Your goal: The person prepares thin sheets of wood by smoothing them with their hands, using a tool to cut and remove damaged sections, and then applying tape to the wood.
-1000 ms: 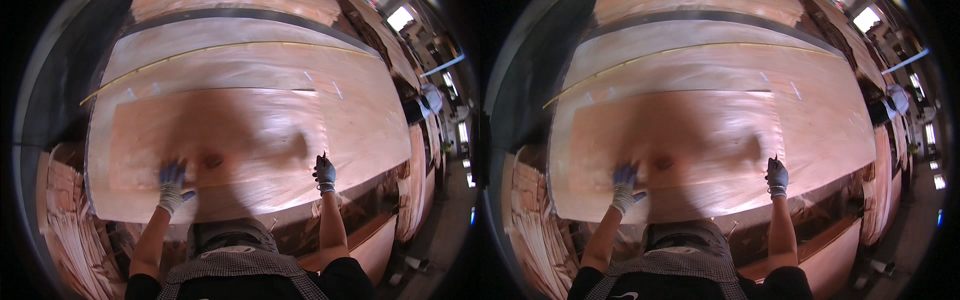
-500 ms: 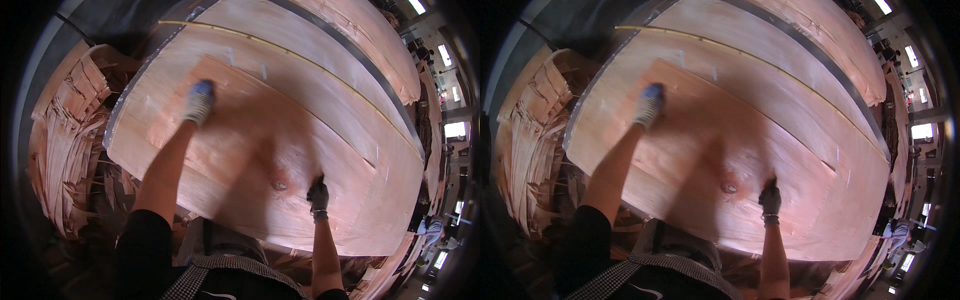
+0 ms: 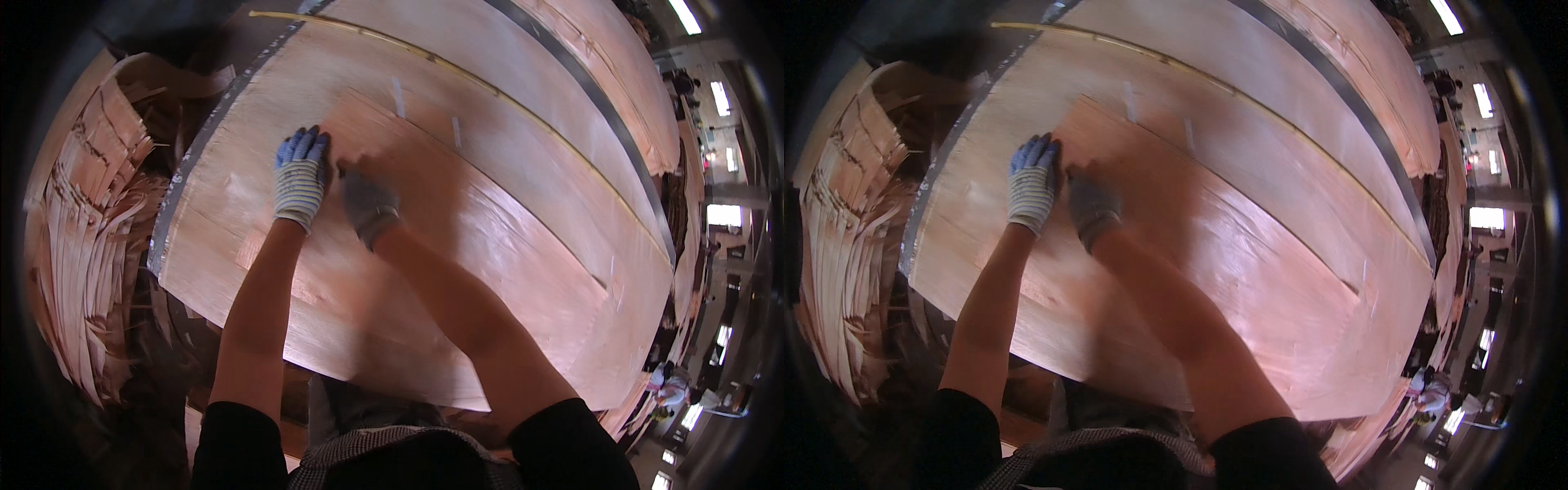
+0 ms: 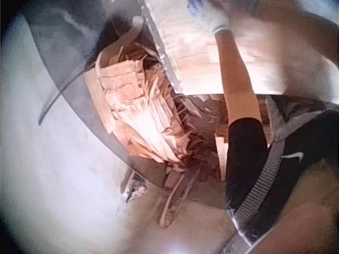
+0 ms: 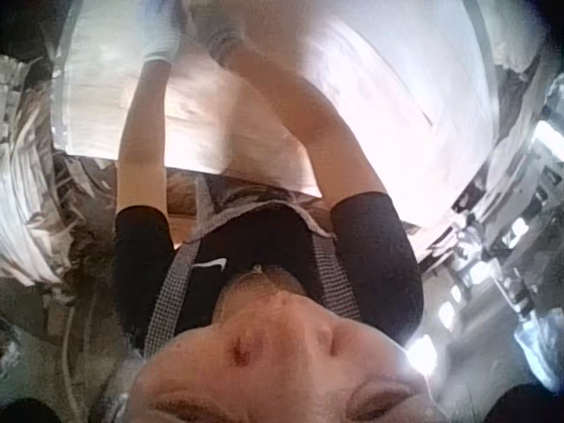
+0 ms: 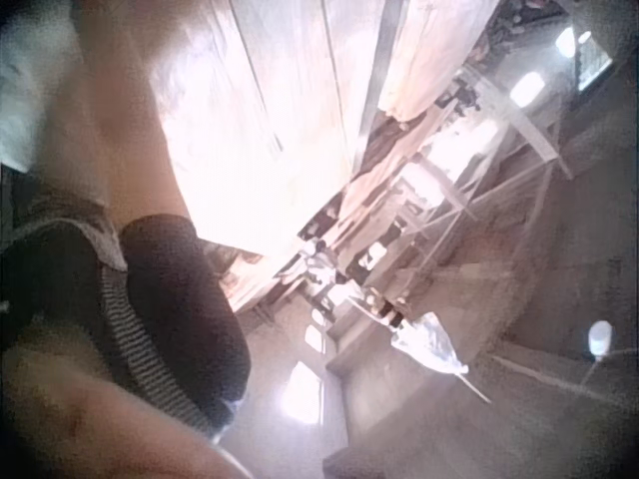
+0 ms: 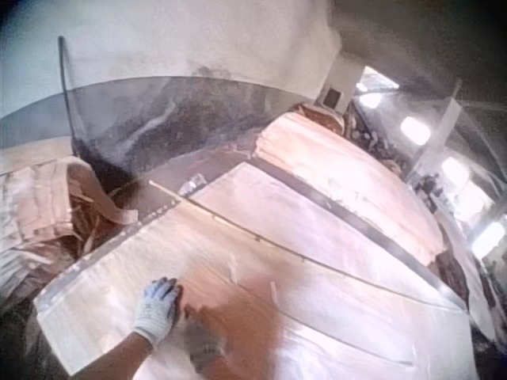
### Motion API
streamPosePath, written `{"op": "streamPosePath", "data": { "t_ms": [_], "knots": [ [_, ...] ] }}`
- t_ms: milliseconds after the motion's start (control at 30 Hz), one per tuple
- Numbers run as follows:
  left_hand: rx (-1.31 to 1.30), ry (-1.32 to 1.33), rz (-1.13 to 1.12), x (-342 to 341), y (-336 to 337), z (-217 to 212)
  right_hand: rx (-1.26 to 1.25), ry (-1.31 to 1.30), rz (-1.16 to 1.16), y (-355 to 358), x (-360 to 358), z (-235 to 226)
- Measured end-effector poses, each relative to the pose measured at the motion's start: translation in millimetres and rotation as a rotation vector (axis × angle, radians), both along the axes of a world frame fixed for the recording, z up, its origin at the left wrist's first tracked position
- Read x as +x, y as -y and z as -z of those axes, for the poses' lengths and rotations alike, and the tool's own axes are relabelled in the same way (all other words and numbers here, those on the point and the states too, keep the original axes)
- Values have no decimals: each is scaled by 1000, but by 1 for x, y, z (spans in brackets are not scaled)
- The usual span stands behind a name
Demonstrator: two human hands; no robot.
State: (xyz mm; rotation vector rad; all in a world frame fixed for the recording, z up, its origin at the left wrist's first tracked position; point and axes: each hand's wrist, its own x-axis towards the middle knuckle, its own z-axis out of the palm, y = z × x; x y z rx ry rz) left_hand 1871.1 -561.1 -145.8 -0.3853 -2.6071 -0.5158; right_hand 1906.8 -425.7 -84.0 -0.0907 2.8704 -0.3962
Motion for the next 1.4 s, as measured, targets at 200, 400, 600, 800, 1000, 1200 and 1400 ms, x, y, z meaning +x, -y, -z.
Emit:
{"op": "streamPosePath", "data": {
  "t_ms": [200, 400, 600, 800, 1000, 1200, 1400],
  "knots": [
    [-179, 14, -3, 1, 4, -14, -10, -23, -271, -214, 182, 15],
    [-193, -1, -157, 55, -108, -28, 306, -173, -58, -307, 273, 13],
    [-111, 160, 480, 227, -322, -27, 160, -55, -3, -330, 317, 20],
    [-134, 173, 380, 234, -357, -45, 218, 186, -238, -501, 459, 7],
    [-158, 135, 392, 237, -365, -36, 796, -123, -323, -726, 527, 0],
    [-126, 209, 343, 231, -359, -38, 311, -250, -104, -715, 488, -54],
    [-118, 266, 433, 223, -352, -61, -238, -338, -80, -476, 304, -41]
  ]
}}
